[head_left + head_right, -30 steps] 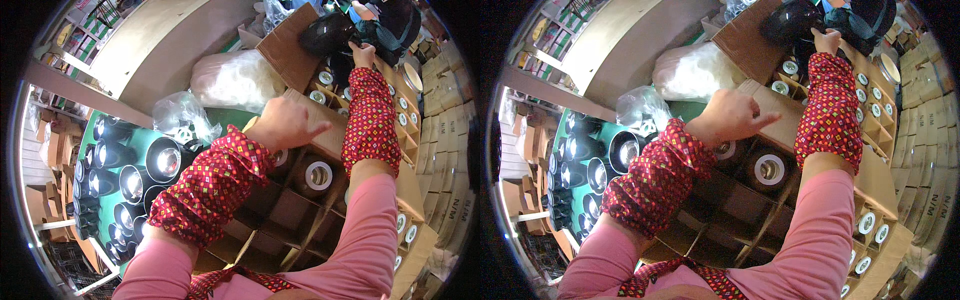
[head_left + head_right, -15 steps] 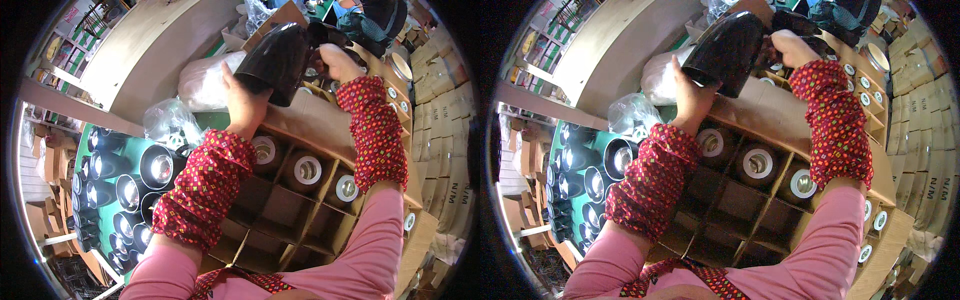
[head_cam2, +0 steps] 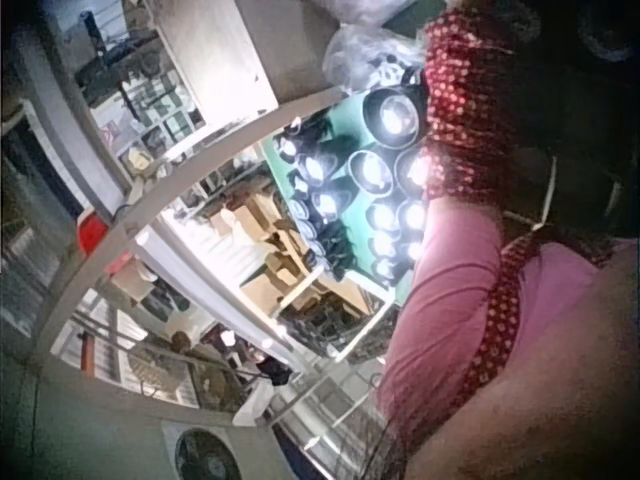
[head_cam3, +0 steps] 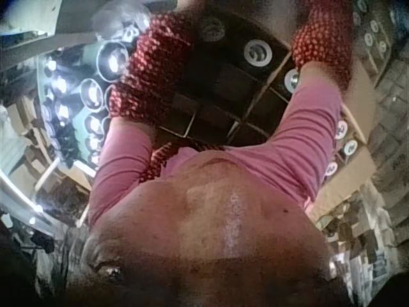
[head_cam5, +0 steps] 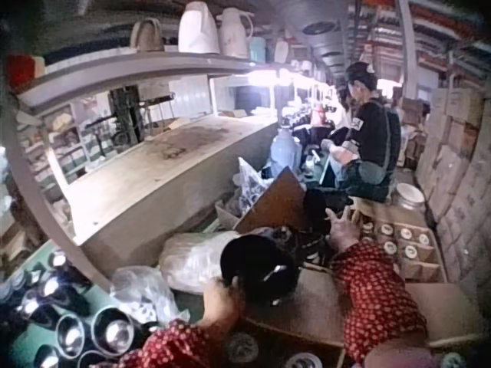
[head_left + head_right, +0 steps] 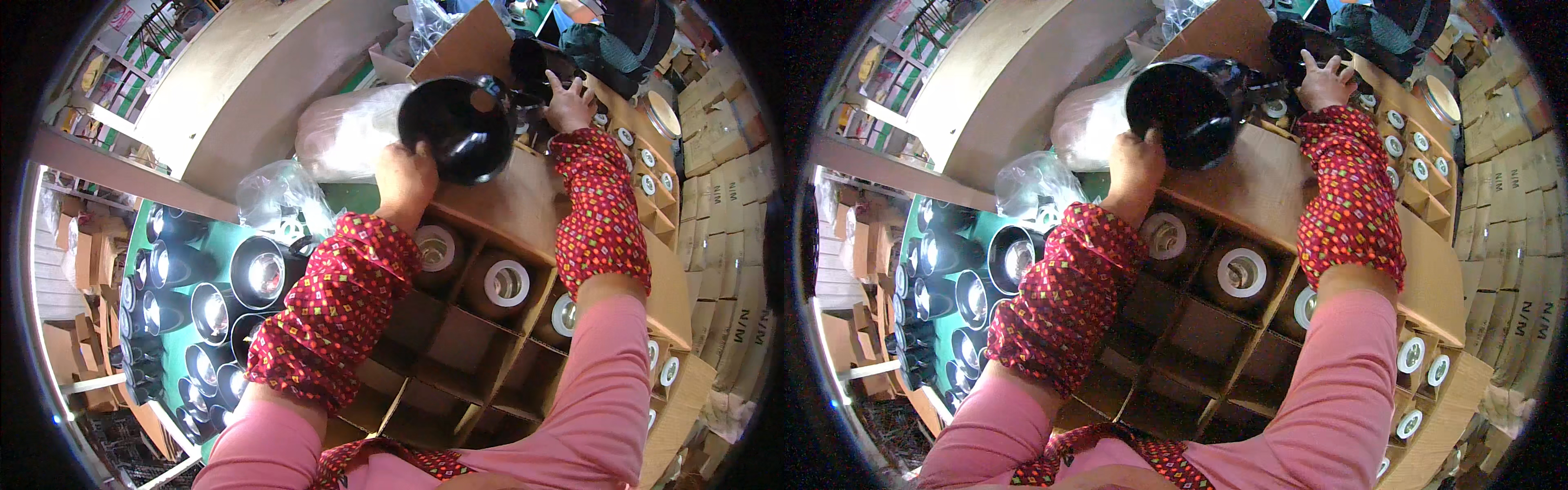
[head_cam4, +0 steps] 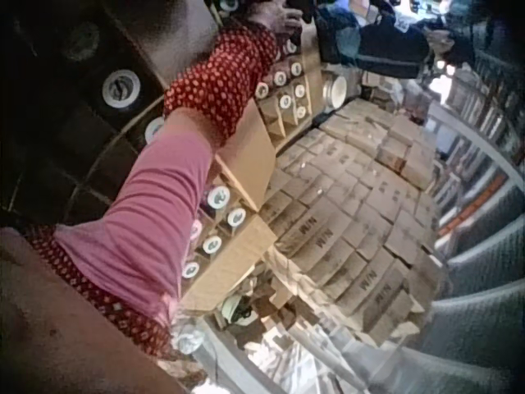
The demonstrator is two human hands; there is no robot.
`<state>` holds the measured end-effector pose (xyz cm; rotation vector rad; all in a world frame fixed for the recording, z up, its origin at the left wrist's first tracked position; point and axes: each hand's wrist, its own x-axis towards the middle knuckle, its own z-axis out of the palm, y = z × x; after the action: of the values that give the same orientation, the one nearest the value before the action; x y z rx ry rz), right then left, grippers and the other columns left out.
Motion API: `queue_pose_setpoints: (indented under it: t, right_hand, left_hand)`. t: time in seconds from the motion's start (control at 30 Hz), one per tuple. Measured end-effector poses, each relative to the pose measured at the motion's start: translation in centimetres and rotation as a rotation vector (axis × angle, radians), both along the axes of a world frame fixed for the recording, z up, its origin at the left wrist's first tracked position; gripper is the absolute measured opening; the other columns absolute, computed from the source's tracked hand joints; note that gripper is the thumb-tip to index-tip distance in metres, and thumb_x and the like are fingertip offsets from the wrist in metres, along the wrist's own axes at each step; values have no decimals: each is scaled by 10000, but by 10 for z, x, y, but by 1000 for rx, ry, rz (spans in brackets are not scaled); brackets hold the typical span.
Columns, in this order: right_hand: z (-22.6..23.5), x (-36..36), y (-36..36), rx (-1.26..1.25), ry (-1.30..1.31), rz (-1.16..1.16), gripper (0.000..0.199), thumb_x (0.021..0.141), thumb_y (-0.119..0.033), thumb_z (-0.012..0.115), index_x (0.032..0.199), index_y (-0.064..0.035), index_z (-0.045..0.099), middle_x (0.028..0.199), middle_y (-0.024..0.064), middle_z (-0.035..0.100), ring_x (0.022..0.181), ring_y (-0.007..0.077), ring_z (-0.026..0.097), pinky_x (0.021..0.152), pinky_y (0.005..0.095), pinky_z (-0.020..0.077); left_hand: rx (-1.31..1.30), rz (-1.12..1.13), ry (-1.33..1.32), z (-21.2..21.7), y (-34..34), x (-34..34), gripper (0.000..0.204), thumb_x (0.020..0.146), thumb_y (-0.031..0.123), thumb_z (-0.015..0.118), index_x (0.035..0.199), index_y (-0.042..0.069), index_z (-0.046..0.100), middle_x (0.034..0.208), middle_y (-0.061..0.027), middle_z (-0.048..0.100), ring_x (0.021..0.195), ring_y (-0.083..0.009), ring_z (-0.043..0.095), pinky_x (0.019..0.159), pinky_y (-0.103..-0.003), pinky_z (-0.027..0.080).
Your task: The person repeatedly picks up black pots from a green table, places white circular inserts into them, and then places the assembled units into a cardboard box. The person handles the items one at a time throughout the clip.
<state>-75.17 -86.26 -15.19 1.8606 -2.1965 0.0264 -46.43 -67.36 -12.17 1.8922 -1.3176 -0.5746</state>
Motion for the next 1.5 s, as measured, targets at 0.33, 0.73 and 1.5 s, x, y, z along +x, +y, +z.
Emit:
queue_pose_setpoints:
  t: [0.33,0.73,1.5]
  right_hand:
    - [-9,-24,-38,-17,62,184,327,1085,-206,421,1368,-268,571,1390,154,596,1254,403,624,940,545,573]
    - [15,20,-74,312,344,-32,640,1082,-183,430,1636,-482,313,1751,189,192,1504,553,325,1208,687,192]
    - [9,-27,-63,520,207,404,342,900,-190,685,1210,-66,761,1336,190,701,1218,425,677,985,508,572]
  left_hand:
    - [232,-363,-75,8,-5,1,511,981,389,600,864,-82,760,877,-344,710,910,-513,711,867,-556,561]
    - [227,-309,-9,6,2,-2,492,964,367,618,828,-91,739,856,-363,690,909,-513,708,829,-558,570]
    - [125,-191,179,-15,1,4,463,1010,339,621,888,-93,735,871,-369,678,907,-537,683,818,-561,548]
